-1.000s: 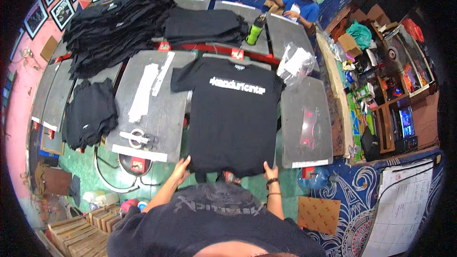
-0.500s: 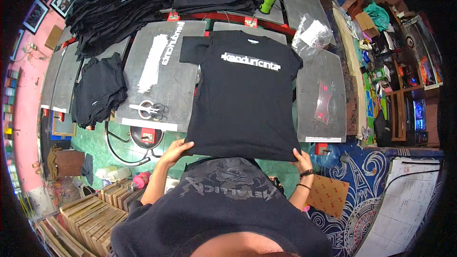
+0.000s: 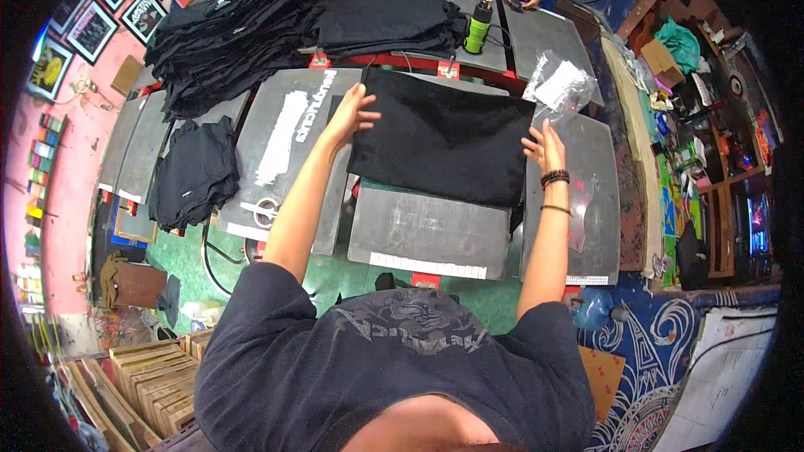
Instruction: Aligning a t-shirt and placement guide on a screen printing station.
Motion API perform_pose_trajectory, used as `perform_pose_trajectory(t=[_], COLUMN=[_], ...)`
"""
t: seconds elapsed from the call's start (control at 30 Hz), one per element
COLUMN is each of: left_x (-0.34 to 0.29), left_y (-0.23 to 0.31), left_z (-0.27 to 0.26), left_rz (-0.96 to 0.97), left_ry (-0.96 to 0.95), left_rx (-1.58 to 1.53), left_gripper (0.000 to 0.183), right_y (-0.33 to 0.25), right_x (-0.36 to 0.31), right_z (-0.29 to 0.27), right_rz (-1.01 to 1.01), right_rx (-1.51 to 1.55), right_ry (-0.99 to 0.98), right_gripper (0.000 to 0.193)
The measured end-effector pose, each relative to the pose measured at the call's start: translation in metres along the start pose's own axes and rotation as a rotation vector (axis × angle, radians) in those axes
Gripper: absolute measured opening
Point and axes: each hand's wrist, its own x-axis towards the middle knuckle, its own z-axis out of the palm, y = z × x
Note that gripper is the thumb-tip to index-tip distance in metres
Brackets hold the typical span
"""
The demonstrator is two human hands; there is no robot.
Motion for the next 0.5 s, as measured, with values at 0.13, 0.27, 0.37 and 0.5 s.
perform_pose_trajectory(t=[0.13, 0.27, 0.37, 0.5], left_x=[-0.002, -0.048, -0.036, -0.024], left_y=[-0.101, -0.164, -0.151, -0.138], left_z=[-0.041, -0.060, -0.023, -0.029], left_rz=[-0.034, -0.214, -0.343, -0.612], left_ry=[0.196, 0.332, 0.381, 0.358], left_rx=[0.705, 1.024, 1.059, 0.997], left_gripper=[0.063, 0.060, 0.061, 0.063], right_y=[0.101, 0.170, 0.191, 0.167], right_x=[0.026, -0.023, -0.030, -0.038], right_z=[-0.060, -0.054, -0.075, -0.060], right_rz=[-0.124, 0.017, 0.083, 0.168], right_rx=[-0.550, -0.872, -0.881, -0.868], right_ry=[0.135, 0.176, 0.311, 0.252], right_gripper=[0.073, 0.072, 0.063, 0.052])
